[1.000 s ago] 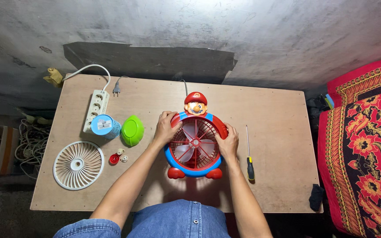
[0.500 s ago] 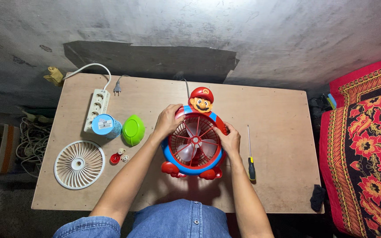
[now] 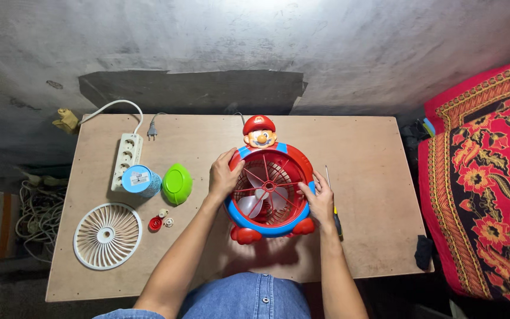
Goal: The person uses a screwdriver to remove the central cap and then detaches the front grille and fan blades from a red electric fan. The components are placed on the table, and the person continues to unscrew parts of the fan housing.
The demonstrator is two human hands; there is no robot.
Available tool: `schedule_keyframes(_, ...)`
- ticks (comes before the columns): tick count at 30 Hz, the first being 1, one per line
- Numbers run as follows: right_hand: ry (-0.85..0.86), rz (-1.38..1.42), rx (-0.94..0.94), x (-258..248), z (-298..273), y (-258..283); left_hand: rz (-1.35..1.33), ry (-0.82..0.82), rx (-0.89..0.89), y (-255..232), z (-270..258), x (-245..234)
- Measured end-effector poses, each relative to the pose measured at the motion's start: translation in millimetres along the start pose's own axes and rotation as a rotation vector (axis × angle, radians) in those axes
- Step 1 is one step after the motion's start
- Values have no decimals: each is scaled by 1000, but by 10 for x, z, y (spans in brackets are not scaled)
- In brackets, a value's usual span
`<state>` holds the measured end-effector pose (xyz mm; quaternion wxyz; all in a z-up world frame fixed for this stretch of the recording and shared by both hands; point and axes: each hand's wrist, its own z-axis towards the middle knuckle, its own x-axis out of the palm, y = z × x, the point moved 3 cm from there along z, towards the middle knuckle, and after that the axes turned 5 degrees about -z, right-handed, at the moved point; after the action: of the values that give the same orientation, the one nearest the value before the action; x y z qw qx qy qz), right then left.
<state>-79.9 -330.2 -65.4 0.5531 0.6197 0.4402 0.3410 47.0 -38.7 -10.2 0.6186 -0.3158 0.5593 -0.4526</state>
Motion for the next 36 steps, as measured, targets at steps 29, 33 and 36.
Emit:
schedule_keyframes(29,-513,-789,-279,-3968,1181,-677,-89,256,-275,-1000,-514,4188)
schedule_keyframes(33,-496,-855,-224,-4170,1439,-1004,145,82,47,-870,-436,4647)
schedule_keyframes(36,-467,-866,-195,-4195,1525,-1193,338,295,-92,-641,-414,4851)
